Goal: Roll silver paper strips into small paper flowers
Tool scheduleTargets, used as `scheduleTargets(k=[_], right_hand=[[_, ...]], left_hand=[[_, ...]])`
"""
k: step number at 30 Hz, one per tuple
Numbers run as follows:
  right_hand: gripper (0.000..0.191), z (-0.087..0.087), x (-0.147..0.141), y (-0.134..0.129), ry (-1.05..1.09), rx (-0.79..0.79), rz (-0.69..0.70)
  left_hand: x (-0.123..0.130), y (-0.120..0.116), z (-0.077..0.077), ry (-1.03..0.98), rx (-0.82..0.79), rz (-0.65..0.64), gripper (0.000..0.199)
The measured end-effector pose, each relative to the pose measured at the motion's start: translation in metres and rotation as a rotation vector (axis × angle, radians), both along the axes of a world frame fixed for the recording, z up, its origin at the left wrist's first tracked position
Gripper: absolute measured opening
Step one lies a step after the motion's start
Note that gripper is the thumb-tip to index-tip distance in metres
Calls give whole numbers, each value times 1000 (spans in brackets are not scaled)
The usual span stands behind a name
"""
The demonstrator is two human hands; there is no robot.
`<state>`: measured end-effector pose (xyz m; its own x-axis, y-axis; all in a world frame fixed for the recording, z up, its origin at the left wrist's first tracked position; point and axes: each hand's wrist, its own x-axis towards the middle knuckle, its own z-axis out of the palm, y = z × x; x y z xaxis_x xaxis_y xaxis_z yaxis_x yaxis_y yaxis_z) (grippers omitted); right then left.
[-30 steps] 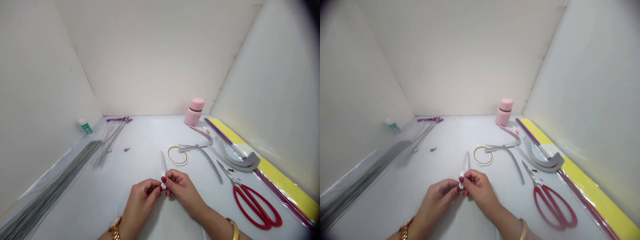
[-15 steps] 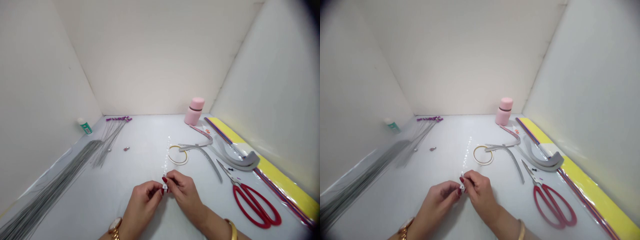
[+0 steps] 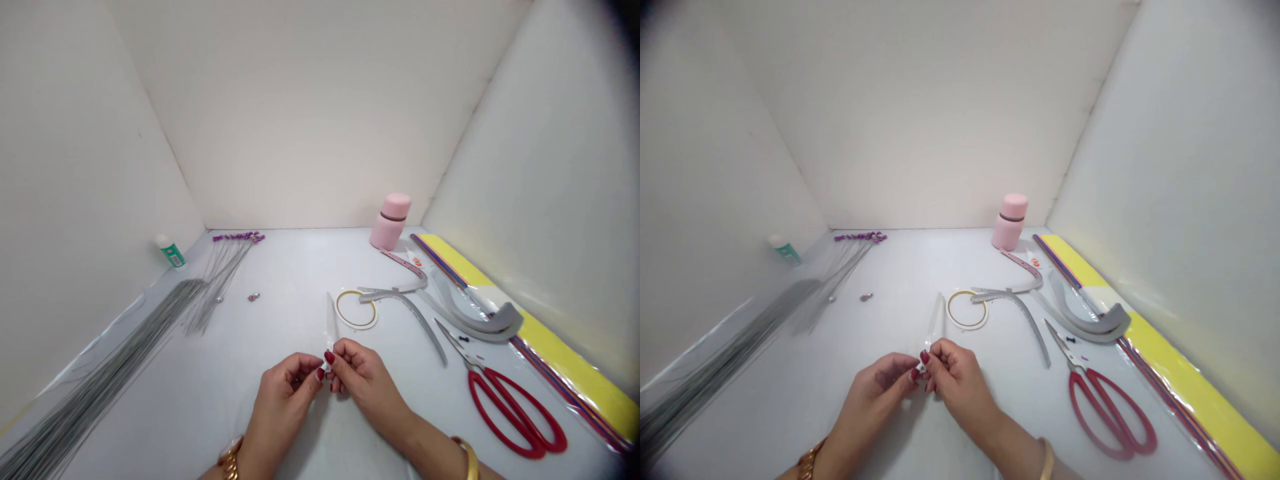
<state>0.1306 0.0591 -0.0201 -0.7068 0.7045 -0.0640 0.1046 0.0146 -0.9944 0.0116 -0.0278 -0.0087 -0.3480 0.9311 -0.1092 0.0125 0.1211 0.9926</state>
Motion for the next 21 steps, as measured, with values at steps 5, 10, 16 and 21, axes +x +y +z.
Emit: scheduleTargets(k=[5,10,16,21], right_hand=[[23,1,4,0,-51,280,-9],[22,3,6,0,-77,411,-33],[21,0,1,-1,6,29,9],[27,-1,-2,-1,31,-96,11]], left_hand=[[1,5,5,-373,-100,3,8],[3,6,8,-550,-133,-8,5],[1,3,1,-189,-30,29,6],[-1,1,-2,55,12,8,9]])
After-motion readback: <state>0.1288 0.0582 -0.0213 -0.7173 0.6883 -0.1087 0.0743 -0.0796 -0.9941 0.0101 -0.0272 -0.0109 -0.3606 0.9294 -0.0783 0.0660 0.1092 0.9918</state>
